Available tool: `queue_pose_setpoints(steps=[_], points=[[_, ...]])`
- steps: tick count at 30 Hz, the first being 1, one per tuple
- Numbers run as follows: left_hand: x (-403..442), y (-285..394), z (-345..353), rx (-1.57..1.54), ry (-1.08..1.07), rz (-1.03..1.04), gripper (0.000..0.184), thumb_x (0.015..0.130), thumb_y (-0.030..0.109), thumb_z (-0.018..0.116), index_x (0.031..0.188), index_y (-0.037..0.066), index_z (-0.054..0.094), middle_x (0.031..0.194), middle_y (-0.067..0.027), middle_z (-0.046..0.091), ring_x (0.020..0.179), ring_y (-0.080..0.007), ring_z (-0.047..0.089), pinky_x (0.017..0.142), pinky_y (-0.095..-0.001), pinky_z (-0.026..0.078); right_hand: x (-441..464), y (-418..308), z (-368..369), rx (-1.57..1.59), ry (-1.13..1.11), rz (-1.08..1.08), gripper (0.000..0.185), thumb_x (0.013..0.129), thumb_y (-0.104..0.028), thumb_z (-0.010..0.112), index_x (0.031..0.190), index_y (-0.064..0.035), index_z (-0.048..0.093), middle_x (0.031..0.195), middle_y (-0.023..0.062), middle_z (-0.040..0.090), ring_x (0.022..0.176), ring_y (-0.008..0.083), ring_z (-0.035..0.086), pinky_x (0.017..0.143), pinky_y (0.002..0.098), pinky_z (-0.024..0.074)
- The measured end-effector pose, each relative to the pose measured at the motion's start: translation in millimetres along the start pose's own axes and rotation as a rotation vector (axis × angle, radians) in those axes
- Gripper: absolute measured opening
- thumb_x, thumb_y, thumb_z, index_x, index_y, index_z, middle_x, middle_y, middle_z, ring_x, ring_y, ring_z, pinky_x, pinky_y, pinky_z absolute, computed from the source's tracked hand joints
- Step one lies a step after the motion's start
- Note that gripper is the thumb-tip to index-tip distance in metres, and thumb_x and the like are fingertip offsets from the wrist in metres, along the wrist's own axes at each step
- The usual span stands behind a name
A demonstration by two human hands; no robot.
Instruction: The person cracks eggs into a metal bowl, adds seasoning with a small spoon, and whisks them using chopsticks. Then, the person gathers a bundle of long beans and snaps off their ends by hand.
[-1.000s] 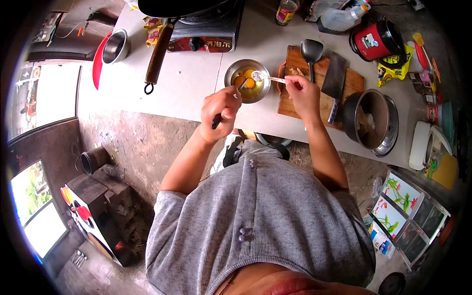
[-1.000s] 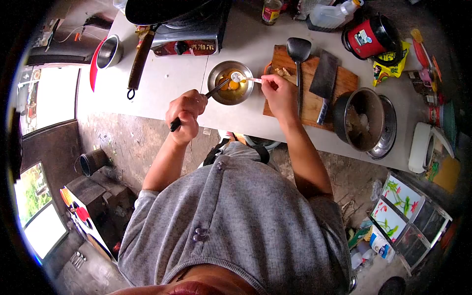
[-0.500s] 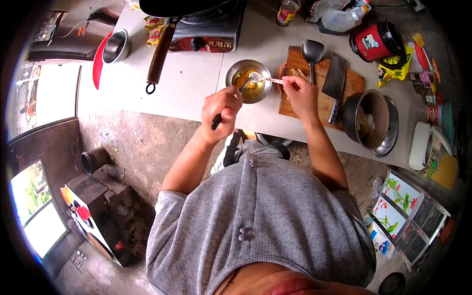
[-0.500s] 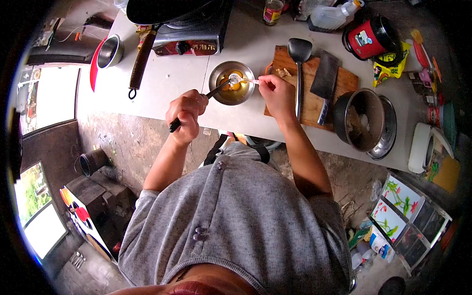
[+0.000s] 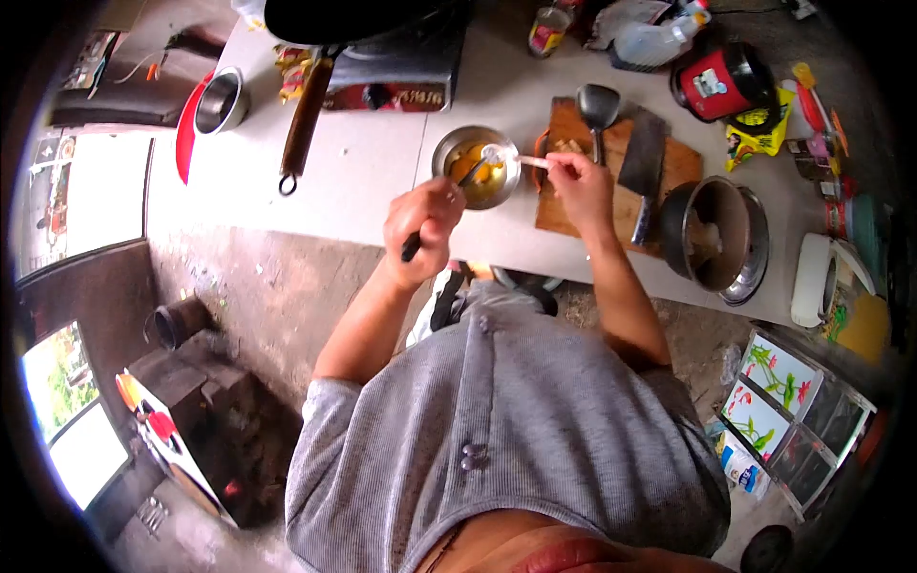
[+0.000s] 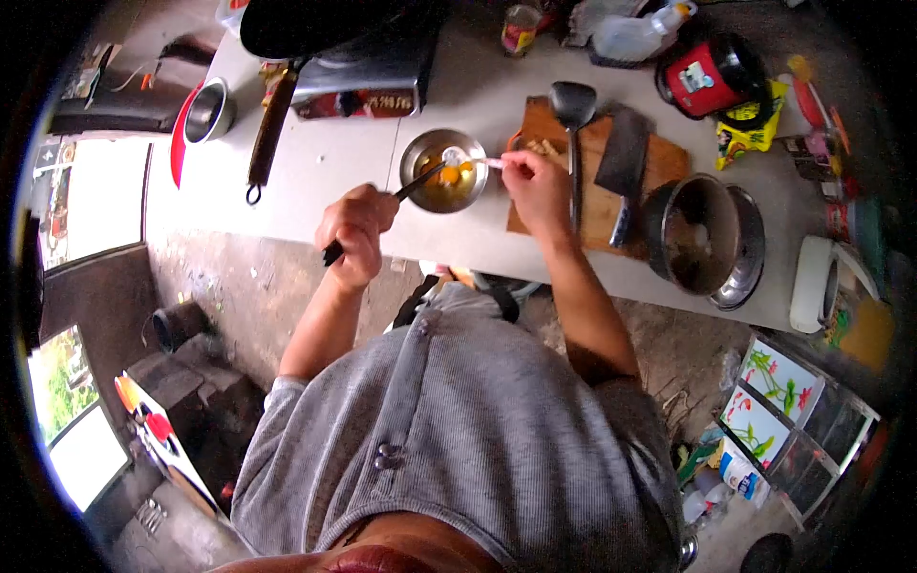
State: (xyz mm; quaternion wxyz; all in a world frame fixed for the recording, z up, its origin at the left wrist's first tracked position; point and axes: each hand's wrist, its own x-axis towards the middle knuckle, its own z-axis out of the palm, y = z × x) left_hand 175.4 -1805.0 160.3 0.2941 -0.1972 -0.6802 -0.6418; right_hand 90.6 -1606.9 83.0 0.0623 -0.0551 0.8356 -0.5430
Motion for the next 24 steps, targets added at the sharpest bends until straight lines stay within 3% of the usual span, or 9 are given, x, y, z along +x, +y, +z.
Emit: queue_pose_setpoints(steps=[2,4,6,9,14,21,24], points=[[-2.8,1.0,-3.0,0.113,0.004,-0.012,0.044,0.09,0.033,0.037,0.06,0.001,0.04,0.057,-0.0101,0.045,0.049,-0.0215,0.045,0.046,-0.0294,0.038,1.8,-12.1,-8.6,0.09,-0.012,0.138,0.015,0.078,-0.01,0.056,0.087,0.0004,0.061,0.065,0.0014,0.057,0.051,0.0048,0.049,0.045,0.0181,0.0394],[-8.9,-10.6,-4.4,0.037,0.028,-0.016,0.044,0.09,0.034,0.038,0.061,0.001,0.04,0.056,-0.0093,0.043,0.048,-0.021,0.044,0.045,-0.0292,0.037,14.9,7.5,-20.5,0.354,0.025,0.172,0.014,0.079,-0.012,0.056,0.085,-0.0014,0.061,0.066,0.0036,0.058,0.051,0.0076,0.052,0.046,0.0187,0.0415],[-11.3,-13.3,-5.7,0.017,0.012,-0.052,0.043,0.09,0.034,0.037,0.061,0.002,0.039,0.055,-0.0084,0.042,0.047,-0.0208,0.043,0.044,-0.0289,0.035,32.5,12.1,-37.6,0.54,0.165,0.242,0.013,0.078,-0.011,0.058,0.086,-0.0011,0.06,0.065,0.0037,0.056,0.05,0.0073,0.05,0.045,0.019,0.0417],[-18.5,-20.2,-7.4,0.065,-0.004,-0.107,0.043,0.089,0.034,0.038,0.061,0.002,0.039,0.055,-0.0088,0.04,0.047,-0.0202,0.042,0.044,-0.0285,0.035,77.7,20.5,-71.4,0.751,0.247,0.232,0.012,0.078,-0.01,0.059,0.086,-0.0022,0.058,0.067,0.002,0.055,0.053,0.0066,0.049,0.05,0.0193,0.0432],[-33.8,-34.6,-6.4,0.067,0.022,-0.191,0.043,0.089,0.033,0.039,0.059,0.002,0.037,0.054,-0.0076,0.039,0.047,-0.0205,0.041,0.044,-0.0296,0.034,191.8,8.8,-100.5,0.76,0.438,0.096,0.015,0.078,-0.013,0.06,0.089,-0.0028,0.057,0.074,0.0027,0.057,0.062,0.0099,0.053,0.06,0.0235,0.0471],[-36.6,-40.0,-8.3,-0.044,0.165,-0.296,0.046,0.088,0.039,0.04,0.059,0.003,0.037,0.053,-0.0059,0.039,0.045,-0.0165,0.039,0.043,-0.0273,0.035,357.6,24.8,-76.4,0.641,0.46,0.062,0.011,0.077,-0.011,0.059,0.082,-0.0011,0.058,0.068,0.0044,0.056,0.058,0.0122,0.054,0.055,0.0262,0.0495],[-38.6,-48.8,-10.2,-0.047,0.186,-0.298,0.046,0.088,0.038,0.04,0.06,0.002,0.039,0.053,-0.0063,0.04,0.045,-0.0166,0.04,0.043,-0.0273,0.035,404.0,28.2,-62.3,0.411,0.515,0.115,0.009,0.077,-0.01,0.058,0.08,-0.0015,0.059,0.069,0.0061,0.058,0.057,0.0127,0.056,0.052,0.0255,0.0496]])
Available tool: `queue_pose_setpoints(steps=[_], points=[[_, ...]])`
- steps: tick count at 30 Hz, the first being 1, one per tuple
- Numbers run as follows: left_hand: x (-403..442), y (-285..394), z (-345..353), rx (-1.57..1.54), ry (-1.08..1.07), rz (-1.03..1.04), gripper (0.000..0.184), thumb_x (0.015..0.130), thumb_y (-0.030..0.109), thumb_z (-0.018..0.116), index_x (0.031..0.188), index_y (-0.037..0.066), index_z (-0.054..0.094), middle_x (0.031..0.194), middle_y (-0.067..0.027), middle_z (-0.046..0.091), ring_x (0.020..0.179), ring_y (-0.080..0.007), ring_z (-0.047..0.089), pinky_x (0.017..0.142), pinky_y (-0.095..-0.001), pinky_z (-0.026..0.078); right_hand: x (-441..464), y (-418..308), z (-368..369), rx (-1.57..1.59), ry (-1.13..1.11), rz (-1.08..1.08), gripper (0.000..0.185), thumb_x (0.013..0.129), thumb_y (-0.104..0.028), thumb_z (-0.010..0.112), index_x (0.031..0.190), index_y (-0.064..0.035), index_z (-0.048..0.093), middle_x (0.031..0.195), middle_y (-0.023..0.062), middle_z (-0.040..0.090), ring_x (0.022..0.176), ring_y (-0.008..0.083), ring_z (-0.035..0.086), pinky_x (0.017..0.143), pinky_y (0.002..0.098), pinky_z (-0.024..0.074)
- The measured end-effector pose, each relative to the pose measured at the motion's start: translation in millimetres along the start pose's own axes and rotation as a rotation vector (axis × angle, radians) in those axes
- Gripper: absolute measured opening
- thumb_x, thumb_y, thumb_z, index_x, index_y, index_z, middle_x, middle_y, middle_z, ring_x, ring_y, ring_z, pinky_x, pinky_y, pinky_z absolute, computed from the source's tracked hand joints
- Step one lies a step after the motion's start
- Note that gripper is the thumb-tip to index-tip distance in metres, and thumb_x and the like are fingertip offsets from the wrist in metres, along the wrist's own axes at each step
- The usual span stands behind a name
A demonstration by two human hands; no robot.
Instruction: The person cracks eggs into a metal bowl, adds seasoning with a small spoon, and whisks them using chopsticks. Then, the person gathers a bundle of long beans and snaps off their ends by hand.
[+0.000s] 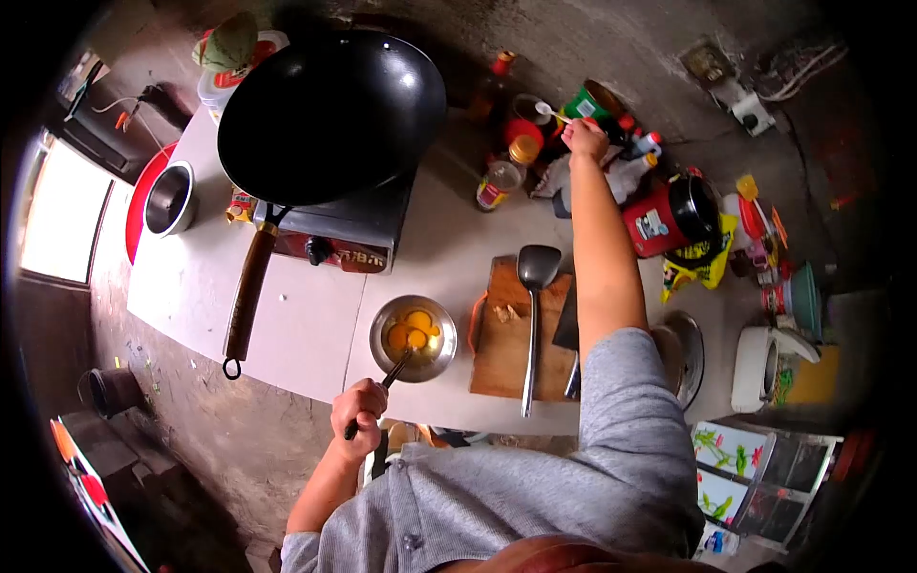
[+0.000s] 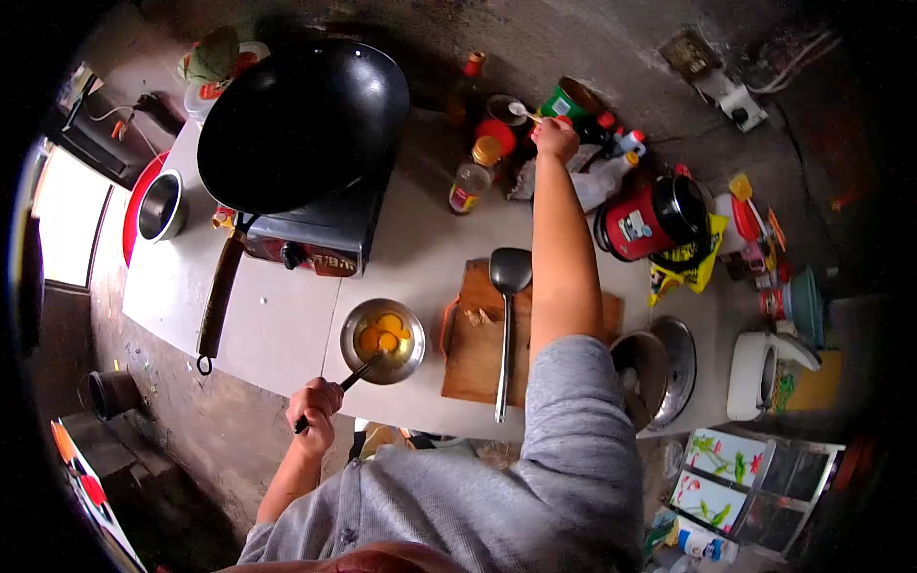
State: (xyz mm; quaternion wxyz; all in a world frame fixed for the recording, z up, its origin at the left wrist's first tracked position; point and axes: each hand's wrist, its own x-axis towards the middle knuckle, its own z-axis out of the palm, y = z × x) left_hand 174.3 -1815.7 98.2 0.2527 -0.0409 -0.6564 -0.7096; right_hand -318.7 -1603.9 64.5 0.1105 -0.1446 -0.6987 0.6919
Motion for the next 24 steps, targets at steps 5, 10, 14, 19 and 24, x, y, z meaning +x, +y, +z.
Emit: queue_pose_setpoints(steps=[5,10,14,19,24], points=[[4.6,-8.7,-4.7,0.052,0.003,0.002,0.045,0.089,0.036,0.04,0.059,0.002,0.039,0.054,-0.0075,0.042,0.046,-0.018,0.043,0.044,-0.0276,0.037,26.3,5.8,7.9,0.017,-0.26,0.132,0.054,0.079,-0.015,0.058,0.125,-0.0054,0.032,0.088,0.0135,0.059,0.077,0.0223,0.059,0.07,0.036,0.0486],[16.4,-5.4,-4.8,0.158,-0.098,0.031,0.037,0.089,0.024,0.039,0.061,0.001,0.039,0.056,-0.0095,0.041,0.049,-0.0224,0.044,0.045,-0.0309,0.036,-52.0,-30.5,-33.4,0.064,-0.275,-0.169,0.016,0.082,-0.019,0.055,0.091,-0.0059,0.053,0.07,0.0002,0.054,0.057,0.0069,0.048,0.051,0.0197,0.0396],[32.5,-5.8,5.9,0.209,-0.196,0.019,0.02,0.084,0.01,0.046,0.066,0.001,0.041,0.065,-0.0115,0.044,0.055,-0.0275,0.045,0.049,-0.0326,0.037,-240.6,-64.0,-69.6,-0.217,-1.001,-0.001,0.005,0.08,-0.01,0.054,0.085,-0.0084,0.056,0.066,-0.0051,0.046,0.057,0.0026,0.04,0.052,0.0166,0.0344],[61.6,9.5,39.7,0.267,-0.316,0.104,0.009,0.074,0.004,0.054,0.073,0.0,0.045,0.072,-0.0136,0.048,0.065,-0.0315,0.048,0.056,-0.0352,0.04,-372.5,-26.3,-90.7,-0.266,-1.365,-0.193,0.033,0.072,-0.012,0.06,0.104,-0.0066,0.052,0.094,0.0081,0.048,0.075,0.0197,0.051,0.065,0.0278,0.0432],[43.0,-1.9,65.0,0.273,-0.534,0.04,0.02,0.069,0.009,0.061,0.083,0.001,0.05,0.084,-0.0137,0.049,0.077,-0.0322,0.049,0.067,-0.0389,0.04,-411.1,27.1,-116.1,-0.296,-0.985,-0.252,0.02,0.075,-0.017,0.058,0.083,-0.0009,0.051,0.081,0.0112,0.052,0.077,0.0264,0.052,0.066,0.032,0.0424]])
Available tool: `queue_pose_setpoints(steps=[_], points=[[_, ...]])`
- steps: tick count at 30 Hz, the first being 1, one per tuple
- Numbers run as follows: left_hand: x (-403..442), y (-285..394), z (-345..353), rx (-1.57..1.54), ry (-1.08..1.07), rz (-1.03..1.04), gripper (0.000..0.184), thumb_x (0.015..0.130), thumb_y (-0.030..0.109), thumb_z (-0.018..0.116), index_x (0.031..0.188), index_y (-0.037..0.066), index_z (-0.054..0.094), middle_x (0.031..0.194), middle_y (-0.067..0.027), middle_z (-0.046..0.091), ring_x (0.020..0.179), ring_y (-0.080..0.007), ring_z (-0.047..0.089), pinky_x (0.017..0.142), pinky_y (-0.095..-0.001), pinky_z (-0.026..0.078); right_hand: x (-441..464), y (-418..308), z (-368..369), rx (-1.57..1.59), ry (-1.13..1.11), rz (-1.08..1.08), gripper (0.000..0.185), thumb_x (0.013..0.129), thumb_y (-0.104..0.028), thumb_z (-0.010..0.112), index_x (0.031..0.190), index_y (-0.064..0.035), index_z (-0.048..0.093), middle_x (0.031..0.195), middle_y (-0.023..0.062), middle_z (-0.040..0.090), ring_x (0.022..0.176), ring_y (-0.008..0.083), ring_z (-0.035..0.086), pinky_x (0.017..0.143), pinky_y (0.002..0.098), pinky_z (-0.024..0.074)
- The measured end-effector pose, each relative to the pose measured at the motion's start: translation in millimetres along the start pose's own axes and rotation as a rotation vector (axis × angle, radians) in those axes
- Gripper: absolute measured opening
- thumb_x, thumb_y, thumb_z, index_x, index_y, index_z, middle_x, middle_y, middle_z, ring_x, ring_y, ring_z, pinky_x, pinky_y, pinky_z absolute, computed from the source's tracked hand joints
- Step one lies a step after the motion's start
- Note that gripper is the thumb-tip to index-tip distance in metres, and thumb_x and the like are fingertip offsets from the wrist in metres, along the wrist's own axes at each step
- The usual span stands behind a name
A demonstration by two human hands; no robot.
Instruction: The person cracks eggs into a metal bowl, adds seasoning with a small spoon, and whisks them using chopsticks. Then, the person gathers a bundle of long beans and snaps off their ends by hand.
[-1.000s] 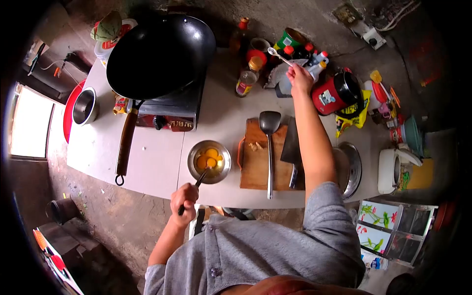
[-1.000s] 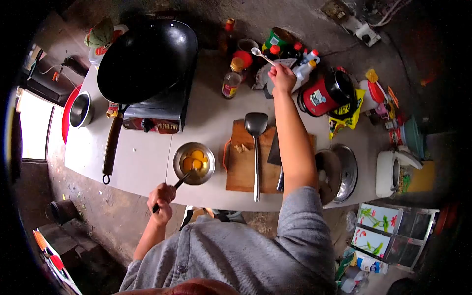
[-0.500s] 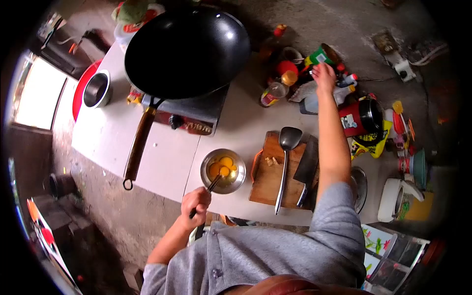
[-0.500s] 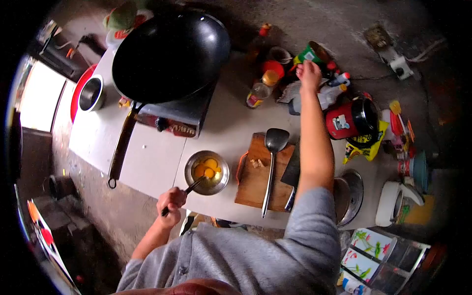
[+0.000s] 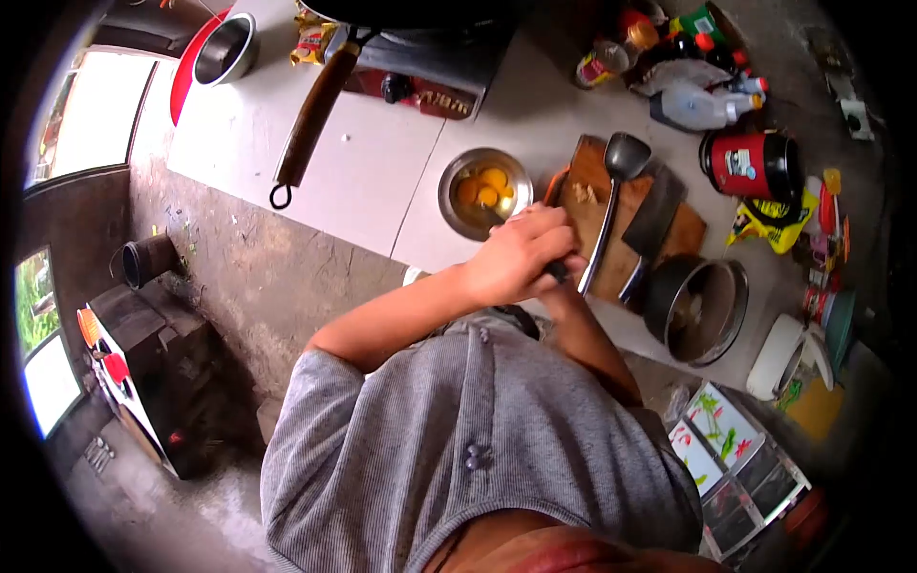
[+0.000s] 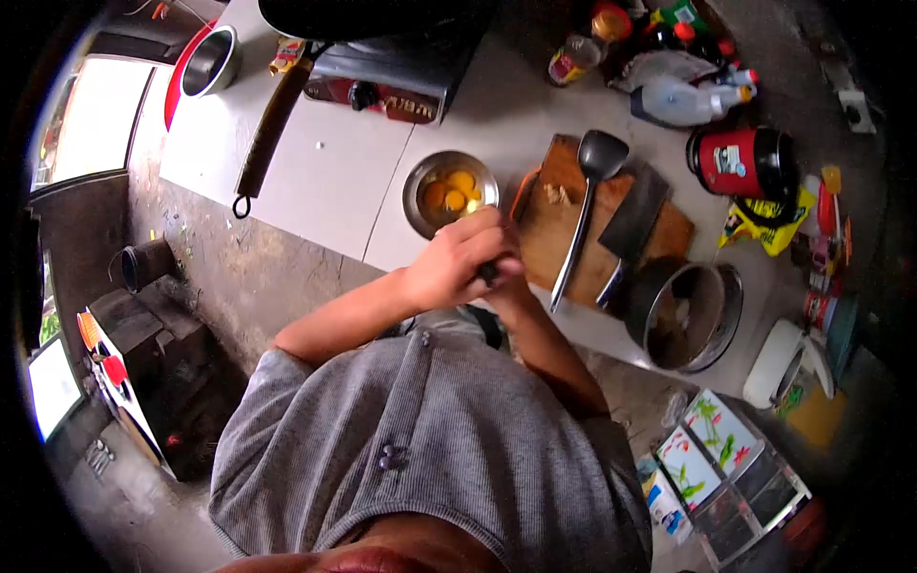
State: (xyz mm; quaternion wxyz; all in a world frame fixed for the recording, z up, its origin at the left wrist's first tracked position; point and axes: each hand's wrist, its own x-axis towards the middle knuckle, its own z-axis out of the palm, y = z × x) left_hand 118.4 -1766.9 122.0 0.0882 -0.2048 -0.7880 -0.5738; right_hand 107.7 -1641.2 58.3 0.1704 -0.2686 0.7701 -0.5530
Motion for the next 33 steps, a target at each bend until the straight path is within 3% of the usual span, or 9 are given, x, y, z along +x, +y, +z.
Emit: queue_pose_setpoints(steps=[4,6,10,12,17,22,25,28,33], points=[[-18.7,19.7,-5.7,0.139,0.061,0.077,0.053,0.066,0.024,0.069,0.107,-0.001,0.046,0.098,-0.0153,0.047,0.092,-0.0312,0.046,0.082,-0.0385,0.038,-0.1,-1.3,-13.5,0.049,0.153,-0.024,0.018,0.081,-0.017,0.054,0.079,0.0001,0.05,0.076,0.0097,0.051,0.074,0.0224,0.053,0.063,0.0305,0.0418],[-59.4,-6.2,-10.1,0.269,0.046,-0.157,0.055,0.069,0.023,0.068,0.112,0.0,0.042,0.102,-0.0163,0.047,0.091,-0.0291,0.049,0.08,-0.0365,0.041,-6.6,5.3,-23.3,-0.122,0.168,0.221,0.017,0.086,-0.016,0.048,0.082,0.0002,0.051,0.073,0.0061,0.052,0.07,0.0159,0.055,0.063,0.0275,0.0432],[-138.0,-111.6,-11.5,-0.001,0.33,-0.893,0.061,0.075,0.019,0.062,0.122,0.001,0.026,0.102,-0.0155,0.048,0.079,-0.0236,0.056,0.065,-0.0302,0.047,-19.3,3.5,-13.1,0.171,0.387,0.262,0.013,0.088,-0.013,0.046,0.091,-0.0005,0.049,0.076,0.0052,0.055,0.066,0.0104,0.057,0.061,0.0221,0.0456],[-120.5,-107.8,-25.4,-0.546,0.373,-1.123,0.062,0.078,0.017,0.06,0.123,0.001,0.021,0.098,-0.0149,0.052,0.084,-0.0212,0.056,0.066,-0.0316,0.047,-23.1,4.6,-6.8,0.246,0.446,0.324,0.017,0.087,-0.014,0.047,0.096,0.0005,0.05,0.082,0.0072,0.058,0.069,0.012,0.059,0.063,0.022,0.0462],[-111.6,-158.4,-12.4,-0.841,0.132,-1.168,0.037,0.083,0.01,0.047,0.116,0.011,0.033,0.093,-0.0085,0.057,0.074,-0.0201,0.061,0.064,-0.0309,0.052,-28.1,7.9,17.3,0.194,0.555,0.448,0.023,0.087,-0.019,0.049,0.095,0.0016,0.054,0.079,0.0092,0.06,0.067,0.0125,0.059,0.061,0.0224,0.047],[-115.0,-150.2,-11.6,-0.726,0.175,-1.072,0.033,0.082,0.008,0.044,0.113,0.005,0.033,0.088,-0.0122,0.057,0.072,-0.0214,0.062,0.06,-0.0293,0.053,-30.9,7.0,12.8,0.051,0.794,0.275,0.028,0.087,-0.024,0.047,0.093,0.0028,0.055,0.078,0.0118,0.06,0.064,0.0142,0.059,0.058,0.0235,0.0483],[-117.8,-132.3,-21.2,-0.666,0.116,-1.089,0.033,0.08,0.008,0.042,0.11,-0.001,0.032,0.084,-0.0157,0.057,0.063,-0.0223,0.062,0.054,-0.0288,0.052,-43.2,13.8,15.0,0.434,0.565,0.534,0.031,0.088,-0.028,0.044,0.092,0.0013,0.053,0.079,0.0112,0.059,0.064,0.017,0.059,0.058,0.0241,0.0483],[-123.1,-111.6,-29.2,-0.565,0.089,-1.073,0.032,0.079,0.01,0.04,0.106,-0.005,0.033,0.079,-0.0176,0.057,0.055,-0.0226,0.061,0.048,-0.0282,0.052,-57.1,13.5,15.6,0.51,0.832,0.455,0.031,0.087,-0.03,0.047,0.092,0.0003,0.053,0.079,0.0112,0.057,0.065,0.0179,0.059,0.061,0.0271,0.0486],[-137.7,-69.2,-29.1,-0.471,0.099,-0.956,0.026,0.08,0.011,0.037,0.098,-0.007,0.038,0.07,-0.0159,0.056,0.051,-0.0214,0.06,0.044,-0.0277,0.05,-89.9,2.8,8.4,0.635,0.649,0.422,0.03,0.086,-0.029,0.048,0.091,0.0003,0.053,0.076,0.0114,0.057,0.064,0.0182,0.057,0.061,0.0279,0.0488]])
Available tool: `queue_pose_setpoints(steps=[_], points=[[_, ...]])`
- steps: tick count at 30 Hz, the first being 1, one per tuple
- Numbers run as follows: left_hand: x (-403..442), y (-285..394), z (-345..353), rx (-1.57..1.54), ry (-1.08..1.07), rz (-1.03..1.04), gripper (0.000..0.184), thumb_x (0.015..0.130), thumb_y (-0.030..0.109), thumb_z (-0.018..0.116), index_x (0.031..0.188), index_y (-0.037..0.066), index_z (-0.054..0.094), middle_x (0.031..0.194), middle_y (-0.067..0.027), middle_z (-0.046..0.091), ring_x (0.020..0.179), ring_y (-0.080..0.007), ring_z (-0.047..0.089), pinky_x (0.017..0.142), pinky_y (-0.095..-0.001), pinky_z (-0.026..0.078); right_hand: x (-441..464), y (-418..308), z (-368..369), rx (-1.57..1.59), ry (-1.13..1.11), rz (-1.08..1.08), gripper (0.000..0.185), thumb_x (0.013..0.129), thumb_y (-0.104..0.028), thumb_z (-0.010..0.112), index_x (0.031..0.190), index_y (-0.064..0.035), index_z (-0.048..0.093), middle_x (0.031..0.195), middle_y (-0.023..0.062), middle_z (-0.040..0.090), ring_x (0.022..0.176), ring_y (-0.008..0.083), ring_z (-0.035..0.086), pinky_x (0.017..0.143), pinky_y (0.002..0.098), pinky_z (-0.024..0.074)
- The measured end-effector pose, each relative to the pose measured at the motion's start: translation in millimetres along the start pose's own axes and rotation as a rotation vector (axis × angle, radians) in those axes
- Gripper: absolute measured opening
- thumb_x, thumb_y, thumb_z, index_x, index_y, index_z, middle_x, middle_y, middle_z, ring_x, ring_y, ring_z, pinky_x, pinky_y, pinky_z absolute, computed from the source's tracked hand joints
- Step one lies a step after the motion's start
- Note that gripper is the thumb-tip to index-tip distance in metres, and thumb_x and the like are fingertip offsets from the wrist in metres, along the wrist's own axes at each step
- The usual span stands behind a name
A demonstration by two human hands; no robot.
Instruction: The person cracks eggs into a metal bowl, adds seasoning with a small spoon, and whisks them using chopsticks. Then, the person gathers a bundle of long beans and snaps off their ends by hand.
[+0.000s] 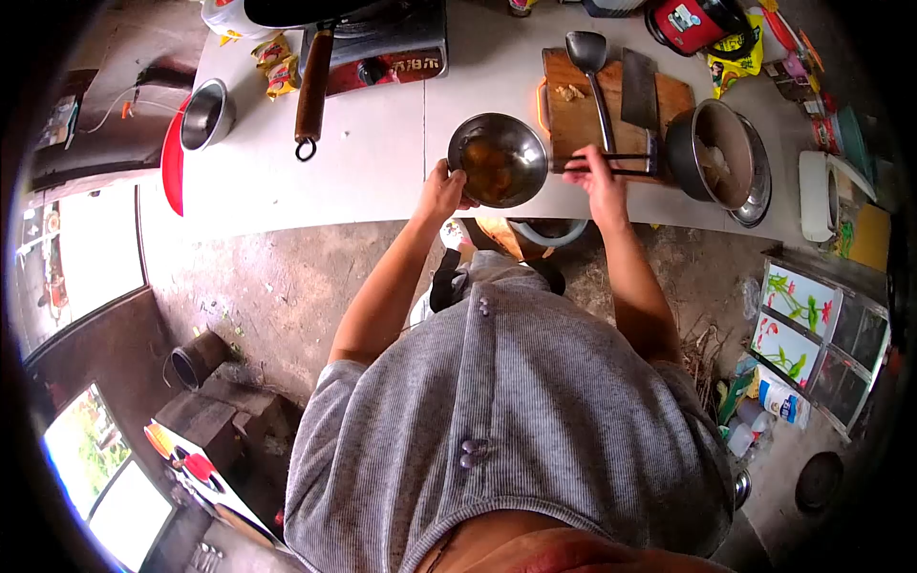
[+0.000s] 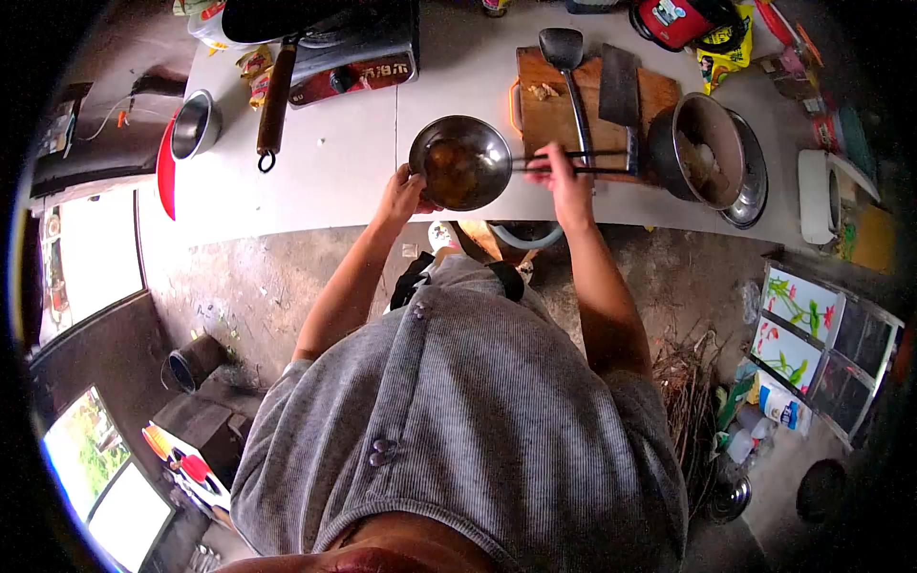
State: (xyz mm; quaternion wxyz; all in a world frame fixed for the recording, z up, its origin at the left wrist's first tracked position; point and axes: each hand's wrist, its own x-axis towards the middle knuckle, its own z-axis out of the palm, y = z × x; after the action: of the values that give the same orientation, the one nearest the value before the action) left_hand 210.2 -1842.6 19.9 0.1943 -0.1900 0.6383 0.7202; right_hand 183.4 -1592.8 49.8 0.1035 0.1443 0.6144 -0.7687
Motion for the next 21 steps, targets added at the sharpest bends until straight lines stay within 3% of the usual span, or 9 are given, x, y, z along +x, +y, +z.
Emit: queue_pose_setpoints(steps=[1,4,7,8,10,14,17,19,21], points=[[-4.0,0.2,6.8,0.002,0.014,-0.004,0.026,0.08,0.011,0.037,0.098,-0.007,0.038,0.07,-0.0159,0.056,0.051,-0.0214,0.06,0.044,-0.0277,0.05,-1.0,-1.3,-3.0,-0.013,0.109,-0.092,0.029,0.086,-0.029,0.048,0.087,-0.0003,0.054,0.074,0.011,0.057,0.065,0.0177,0.057,0.061,0.0283,0.0486],[-12.7,-11.4,20.6,-0.045,0.014,-0.013,0.028,0.081,0.011,0.038,0.102,-0.006,0.04,0.068,-0.0128,0.054,0.051,-0.0208,0.059,0.043,-0.0276,0.05,-11.2,-8.6,-26.8,-0.041,-0.18,0.076,0.029,0.087,-0.028,0.047,0.092,-0.0001,0.053,0.075,0.0105,0.057,0.065,0.0168,0.057,0.062,0.0282,0.0485],[-21.4,-19.4,36.2,0.071,0.02,0.116,0.033,0.079,0.013,0.042,0.105,-0.007,0.044,0.073,-0.0157,0.056,0.053,-0.0252,0.06,0.047,-0.0308,0.052,-17.4,-12.3,-38.7,-0.003,0.027,-0.244,0.03,0.086,-0.028,0.048,0.089,0.0004,0.055,0.077,0.01,0.058,0.066,0.0172,0.058,0.062,0.0286,0.0484],[-26.4,-19.8,39.1,0.103,-0.067,0.069,0.033,0.084,0.017,0.039,0.109,-0.005,0.039,0.085,-0.0133,0.056,0.069,-0.0215,0.061,0.057,-0.0303,0.053,-20.9,-17.6,-43.2,-0.041,-0.041,-0.144,0.03,0.086,-0.028,0.048,0.09,0.0005,0.055,0.077,0.0104,0.058,0.066,0.0174,0.058,0.062,0.0288,0.0484],[-39.2,-11.7,60.3,0.012,-0.03,-0.032,0.031,0.083,0.014,0.038,0.105,-0.007,0.04,0.079,-0.0159,0.057,0.065,-0.024,0.062,0.051,-0.0302,0.052,-29.5,-25.9,-63.2,-0.081,-0.222,0.013,0.03,0.087,-0.028,0.048,0.093,0.0013,0.054,0.079,0.0117,0.059,0.066,0.018,0.058,0.063,0.0296,0.0488],[-56.7,-19.1,85.7,-0.016,-0.018,-0.027,0.028,0.08,0.012,0.039,0.099,-0.009,0.042,0.077,-0.0163,0.056,0.06,-0.0258,0.061,0.052,-0.0315,0.054,-39.5,-29.3,-87.3,-0.138,-0.063,-0.233,0.029,0.088,-0.025,0.045,0.091,0.0032,0.053,0.083,0.0119,0.057,0.07,0.0178,0.057,0.06,0.0305,0.0506],[-69.4,-28.1,102.1,-0.039,-0.004,-0.038,0.028,0.08,0.012,0.039,0.098,-0.009,0.043,0.077,-0.016,0.056,0.061,-0.0258,0.061,0.054,-0.0321,0.054,-46.0,-34.6,-114.8,-0.115,-0.303,-0.024,0.028,0.088,-0.023,0.044,0.091,0.0035,0.053,0.086,0.0126,0.056,0.072,0.0179,0.057,0.061,0.0301,0.0508],[-71.6,-37.2,109.3,-0.073,0.004,-0.01,0.028,0.08,0.012,0.039,0.098,-0.009,0.042,0.078,-0.0163,0.055,0.06,-0.026,0.061,0.055,-0.032,0.054,-51.3,-34.4,-117.1,-0.063,-0.164,-0.219,0.025,0.089,-0.021,0.042,0.092,0.0017,0.052,0.086,0.0106,0.056,0.073,0.0166,0.057,0.06,0.0292,0.0507],[-83.5,-41.2,119.0,-0.103,0.015,0.014,0.027,0.08,0.012,0.039,0.097,-0.009,0.042,0.078,-0.0165,0.055,0.06,-0.0261,0.061,0.055,-0.0319,0.054,-55.8,-32.1,-128.8,-0.151,-0.253,-0.115,0.026,0.089,-0.022,0.042,0.092,0.0018,0.052,0.086,0.0105,0.056,0.073,0.0163,0.057,0.061,0.0291,0.0506]])
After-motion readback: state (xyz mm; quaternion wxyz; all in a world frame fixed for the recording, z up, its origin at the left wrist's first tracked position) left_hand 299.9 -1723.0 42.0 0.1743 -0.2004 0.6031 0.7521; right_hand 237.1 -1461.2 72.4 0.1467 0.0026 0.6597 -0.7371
